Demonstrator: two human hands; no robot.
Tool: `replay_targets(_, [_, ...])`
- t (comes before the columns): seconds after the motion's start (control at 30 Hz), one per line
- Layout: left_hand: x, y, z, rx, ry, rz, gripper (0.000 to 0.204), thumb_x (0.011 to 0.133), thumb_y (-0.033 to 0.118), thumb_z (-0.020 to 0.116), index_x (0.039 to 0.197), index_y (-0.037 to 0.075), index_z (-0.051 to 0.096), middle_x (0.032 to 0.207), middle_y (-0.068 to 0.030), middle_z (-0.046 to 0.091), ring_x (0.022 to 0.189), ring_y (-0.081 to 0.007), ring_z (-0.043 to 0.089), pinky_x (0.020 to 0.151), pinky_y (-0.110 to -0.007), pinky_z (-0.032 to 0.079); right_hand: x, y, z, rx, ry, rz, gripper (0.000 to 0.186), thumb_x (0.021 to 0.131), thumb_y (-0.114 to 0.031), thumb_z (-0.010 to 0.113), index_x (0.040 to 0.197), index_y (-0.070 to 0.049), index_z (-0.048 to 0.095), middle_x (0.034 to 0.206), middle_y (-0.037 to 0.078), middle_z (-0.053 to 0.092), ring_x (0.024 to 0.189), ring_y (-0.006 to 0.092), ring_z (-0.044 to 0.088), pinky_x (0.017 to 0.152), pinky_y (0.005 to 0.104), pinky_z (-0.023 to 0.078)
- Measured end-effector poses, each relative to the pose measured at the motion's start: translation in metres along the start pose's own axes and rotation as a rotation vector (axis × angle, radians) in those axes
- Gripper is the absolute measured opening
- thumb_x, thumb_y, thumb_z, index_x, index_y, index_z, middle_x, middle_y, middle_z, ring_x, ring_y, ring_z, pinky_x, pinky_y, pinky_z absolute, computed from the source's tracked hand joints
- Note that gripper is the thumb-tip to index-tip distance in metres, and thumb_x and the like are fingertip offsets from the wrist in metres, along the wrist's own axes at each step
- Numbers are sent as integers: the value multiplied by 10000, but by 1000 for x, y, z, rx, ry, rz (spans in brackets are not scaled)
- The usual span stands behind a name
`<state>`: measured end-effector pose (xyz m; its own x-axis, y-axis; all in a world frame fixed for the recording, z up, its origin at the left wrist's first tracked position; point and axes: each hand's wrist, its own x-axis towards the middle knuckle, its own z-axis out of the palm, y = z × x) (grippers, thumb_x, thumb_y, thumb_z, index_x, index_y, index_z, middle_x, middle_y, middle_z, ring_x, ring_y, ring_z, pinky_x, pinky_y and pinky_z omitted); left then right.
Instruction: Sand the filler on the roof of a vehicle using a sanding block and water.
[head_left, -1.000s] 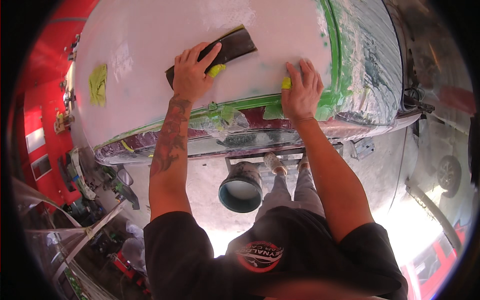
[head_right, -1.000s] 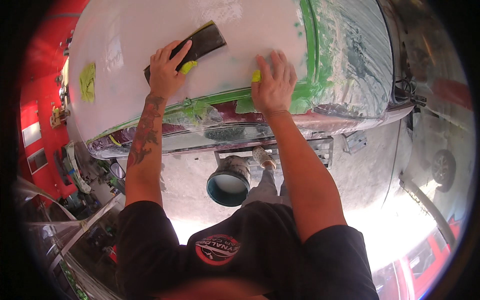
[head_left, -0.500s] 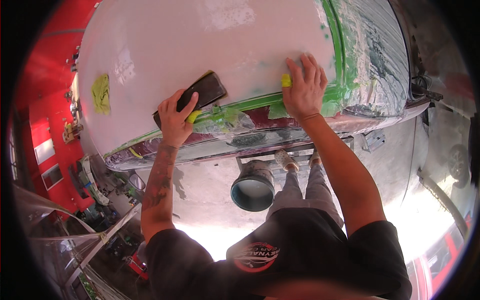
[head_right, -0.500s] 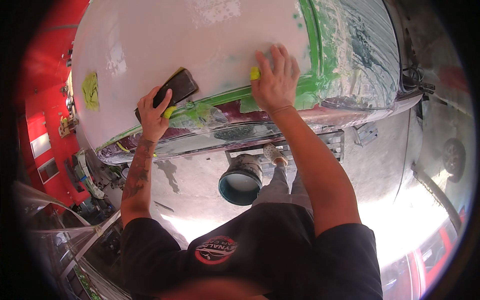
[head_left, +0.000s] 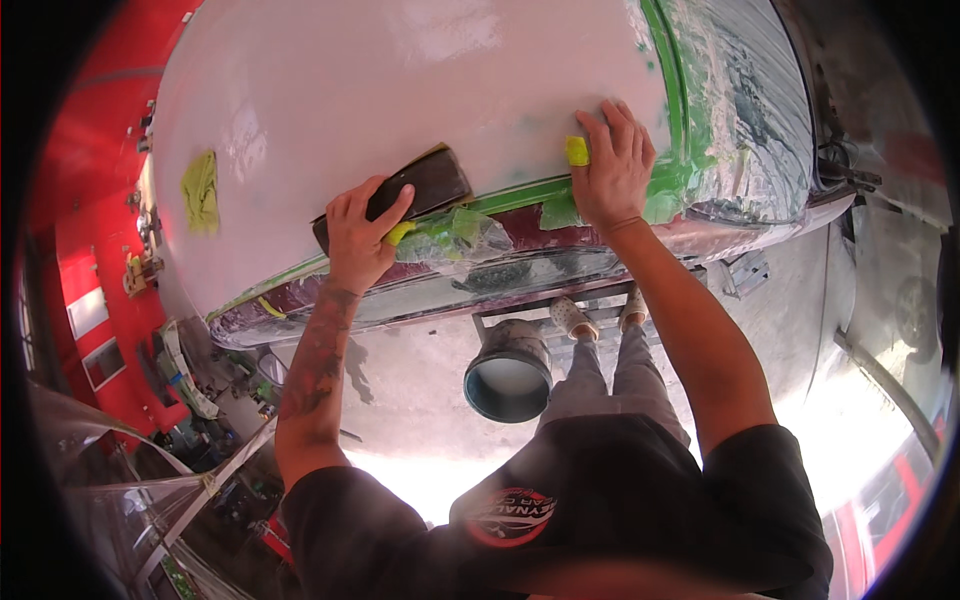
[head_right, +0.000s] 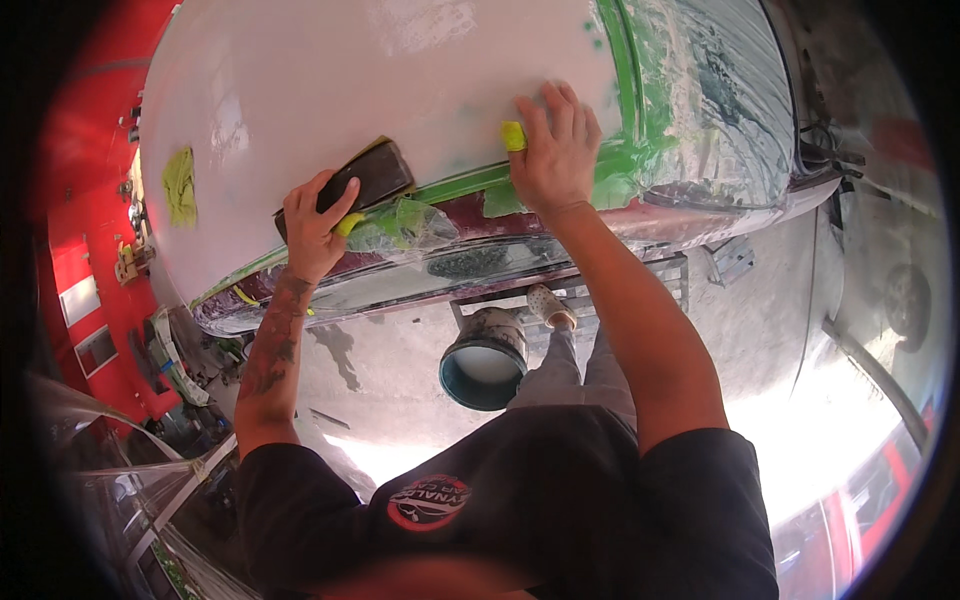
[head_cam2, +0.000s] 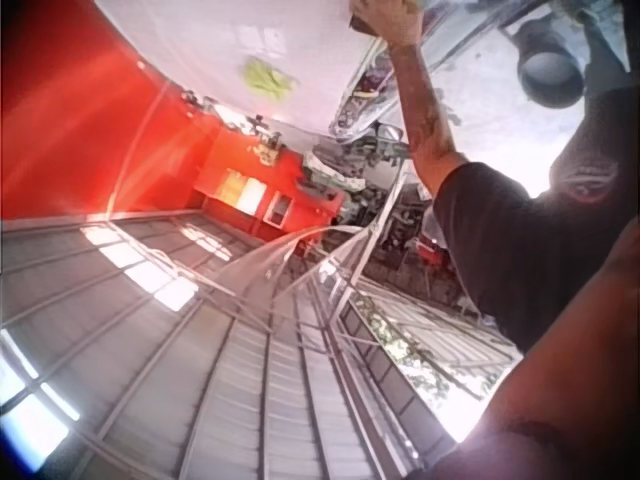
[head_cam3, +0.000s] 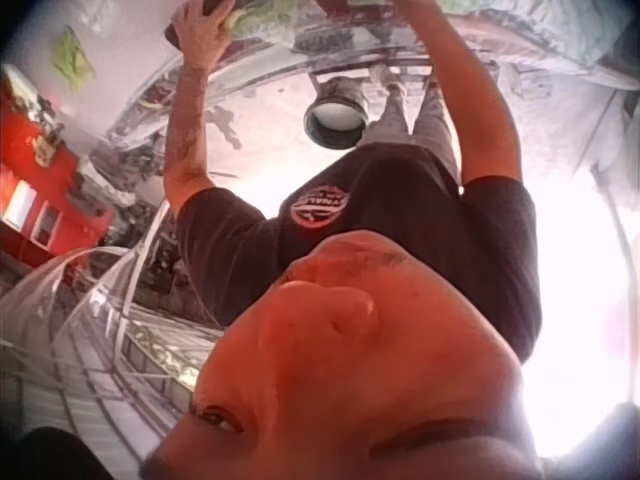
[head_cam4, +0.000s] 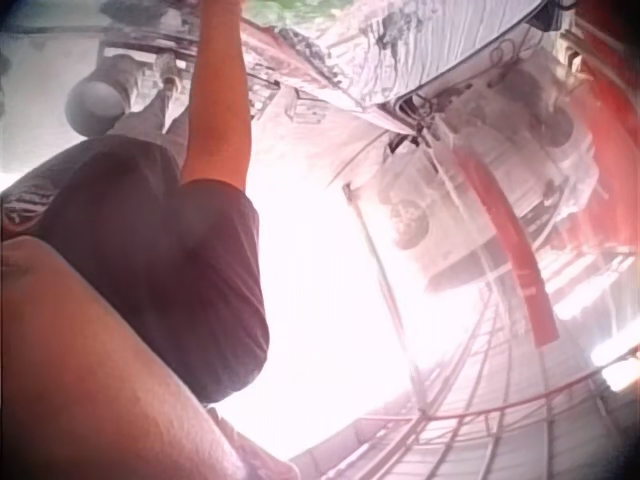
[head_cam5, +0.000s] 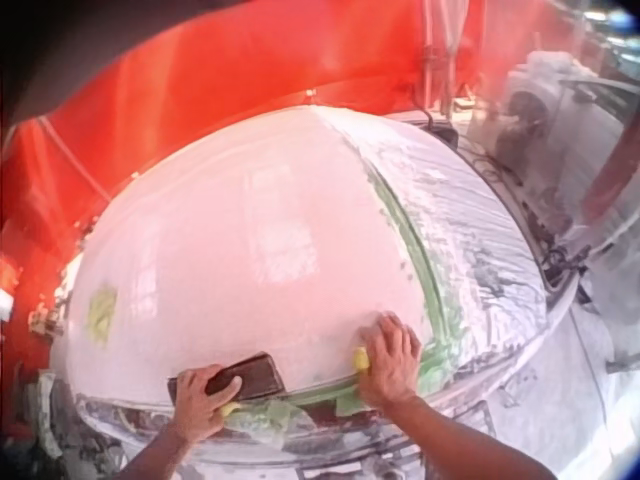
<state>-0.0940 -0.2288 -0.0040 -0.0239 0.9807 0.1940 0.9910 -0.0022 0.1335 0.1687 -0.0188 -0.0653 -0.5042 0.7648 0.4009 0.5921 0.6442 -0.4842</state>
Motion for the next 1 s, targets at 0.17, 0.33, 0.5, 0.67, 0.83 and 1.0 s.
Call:
replay_targets(0.17, [47,35,15,-21,-83,66,789,628,-20,664,1328,337,588,1316,-65,523,1149,-278,500,983,-457,386,-4,14,5,38,0,1,406,843,-192,619,1239,-147,542,1344,128,466,1343,334,387,1093,513,275])
replay_targets(0.33, [-34,-42,-31,49,-94,-64,702,664,-78,616,1283,253,647,1379,-100,519,1208,-333,498,1049,-497,356,0,13,2,8,-3,15,398,854,-201,612,1243,-149,543,1340,129,467,1344,333,385,1094,516,273])
replay_targets(0.5, [-6,6,0,34,-1,-57,728,664,-36,646,1309,300,616,1335,-80,531,1201,-304,482,999,-466,359,-1,1,1,-13,-3,16,410,846,-196,614,1246,-147,542,1340,131,467,1346,332,384,1098,516,272])
replay_targets(0.67, [58,54,24,-36,-37,27,724,661,-40,647,1294,310,626,1330,-64,531,1193,-286,497,1012,-453,355,-2,13,6,77,13,12,434,834,-190,618,1257,-144,536,1329,122,474,1344,323,389,1105,509,268])
replay_targets(0.83, [-31,-44,-22,92,-65,-84,625,705,-50,642,1252,251,669,1316,-85,558,1197,-319,502,1030,-467,379,-2,16,3,20,13,21,435,833,-177,611,1259,-145,534,1322,116,480,1338,320,398,1103,506,265])
replay_targets(1.0, [-15,-16,-5,-58,0,-145,625,701,-12,671,1266,257,666,1313,-91,543,1191,-321,484,1029,-461,358,-3,1,2,-12,8,10,418,848,-189,608,1257,-145,534,1321,113,478,1333,322,403,1100,506,261])
